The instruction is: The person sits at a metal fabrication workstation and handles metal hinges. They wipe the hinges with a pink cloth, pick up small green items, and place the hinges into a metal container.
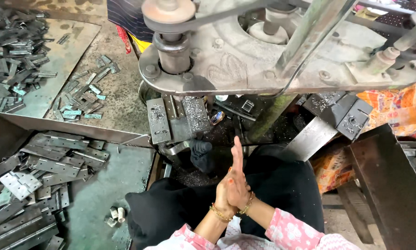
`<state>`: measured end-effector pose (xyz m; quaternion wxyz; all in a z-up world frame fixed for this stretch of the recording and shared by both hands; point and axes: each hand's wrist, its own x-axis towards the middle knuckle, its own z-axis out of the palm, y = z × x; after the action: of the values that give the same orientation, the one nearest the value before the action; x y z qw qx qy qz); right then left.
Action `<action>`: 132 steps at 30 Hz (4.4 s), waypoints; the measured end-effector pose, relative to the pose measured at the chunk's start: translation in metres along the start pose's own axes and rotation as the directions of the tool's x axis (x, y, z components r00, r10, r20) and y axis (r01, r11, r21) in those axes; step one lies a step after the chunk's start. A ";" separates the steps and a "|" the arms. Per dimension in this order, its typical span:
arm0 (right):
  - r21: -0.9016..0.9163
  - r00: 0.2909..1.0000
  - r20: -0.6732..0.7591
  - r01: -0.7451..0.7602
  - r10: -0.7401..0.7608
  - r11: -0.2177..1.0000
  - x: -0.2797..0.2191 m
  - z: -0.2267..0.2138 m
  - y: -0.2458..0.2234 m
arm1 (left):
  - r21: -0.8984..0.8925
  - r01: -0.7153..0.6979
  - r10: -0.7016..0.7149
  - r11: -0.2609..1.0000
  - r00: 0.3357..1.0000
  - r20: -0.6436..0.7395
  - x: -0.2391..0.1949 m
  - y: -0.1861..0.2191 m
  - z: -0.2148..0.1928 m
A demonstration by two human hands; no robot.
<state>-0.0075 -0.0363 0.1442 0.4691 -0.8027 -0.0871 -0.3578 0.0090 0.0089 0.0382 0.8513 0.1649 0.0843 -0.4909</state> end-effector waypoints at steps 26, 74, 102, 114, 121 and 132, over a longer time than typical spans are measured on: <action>-0.006 0.995 0.059 0.084 -0.083 0.996 0.005 -0.031 -0.015 | -0.485 0.004 0.229 0.874 0.879 0.419 0.056 -0.018 -0.032; -0.355 0.978 0.161 0.180 -0.130 0.917 0.013 -0.105 -0.070 | -0.142 -0.472 0.493 0.870 0.828 0.268 -0.034 -0.017 0.120; -0.211 0.971 0.237 0.038 0.013 0.977 0.015 -0.132 -0.087 | -0.299 -0.469 0.552 0.831 0.761 0.341 -0.047 -0.008 0.135; -0.103 0.991 -0.041 -0.127 0.123 0.987 0.014 -0.127 -0.087 | -0.326 -0.427 0.523 0.844 0.792 0.316 -0.052 -0.013 0.140; -0.351 0.875 0.461 0.333 -0.148 0.875 0.020 -0.102 -0.066 | -0.210 -0.320 0.366 0.924 0.899 0.241 -0.036 -0.046 0.111; 0.079 0.687 0.704 0.181 -0.183 0.980 -0.038 -0.084 -0.057 | -0.256 -0.310 0.401 0.916 0.761 0.511 -0.005 -0.075 -0.004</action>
<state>-0.1032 -0.0664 0.1843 0.3632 -0.8648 -0.3400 -0.0674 -0.0582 -0.0200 0.0212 0.9265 -0.0383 -0.1601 -0.3383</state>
